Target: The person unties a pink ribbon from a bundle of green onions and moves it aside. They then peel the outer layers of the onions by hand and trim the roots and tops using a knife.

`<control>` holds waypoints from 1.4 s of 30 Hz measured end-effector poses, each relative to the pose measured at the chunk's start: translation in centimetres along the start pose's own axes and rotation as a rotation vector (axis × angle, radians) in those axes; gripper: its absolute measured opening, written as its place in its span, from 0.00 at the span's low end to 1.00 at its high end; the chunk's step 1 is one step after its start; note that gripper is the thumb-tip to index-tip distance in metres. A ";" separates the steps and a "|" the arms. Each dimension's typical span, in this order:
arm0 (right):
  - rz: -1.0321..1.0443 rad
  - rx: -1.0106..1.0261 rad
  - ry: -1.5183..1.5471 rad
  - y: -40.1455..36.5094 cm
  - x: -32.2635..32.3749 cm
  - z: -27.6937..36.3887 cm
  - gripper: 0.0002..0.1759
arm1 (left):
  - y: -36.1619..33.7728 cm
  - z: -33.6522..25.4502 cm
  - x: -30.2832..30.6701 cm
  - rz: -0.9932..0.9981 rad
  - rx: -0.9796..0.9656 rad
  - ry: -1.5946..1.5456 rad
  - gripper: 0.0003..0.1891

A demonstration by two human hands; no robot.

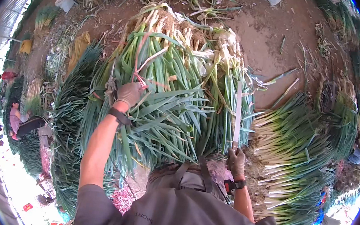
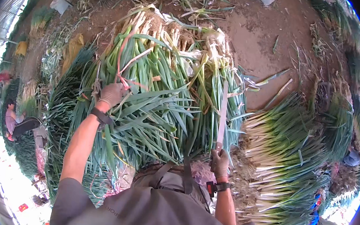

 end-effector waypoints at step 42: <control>0.404 0.227 -0.222 4.2 -3.6 4.1 0.19 | -62.2 20.2 5.5 -1.556 1.258 -0.703 0.05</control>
Point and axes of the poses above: each hand's wrist, its own y-axis towards the middle knuckle, its own x-axis out of the back of the hand, z = x × y, the point moved 1 cm from there along y, towards the middle knuckle, and after that the axes turned 15 degrees about y, right-handed, at the moved point
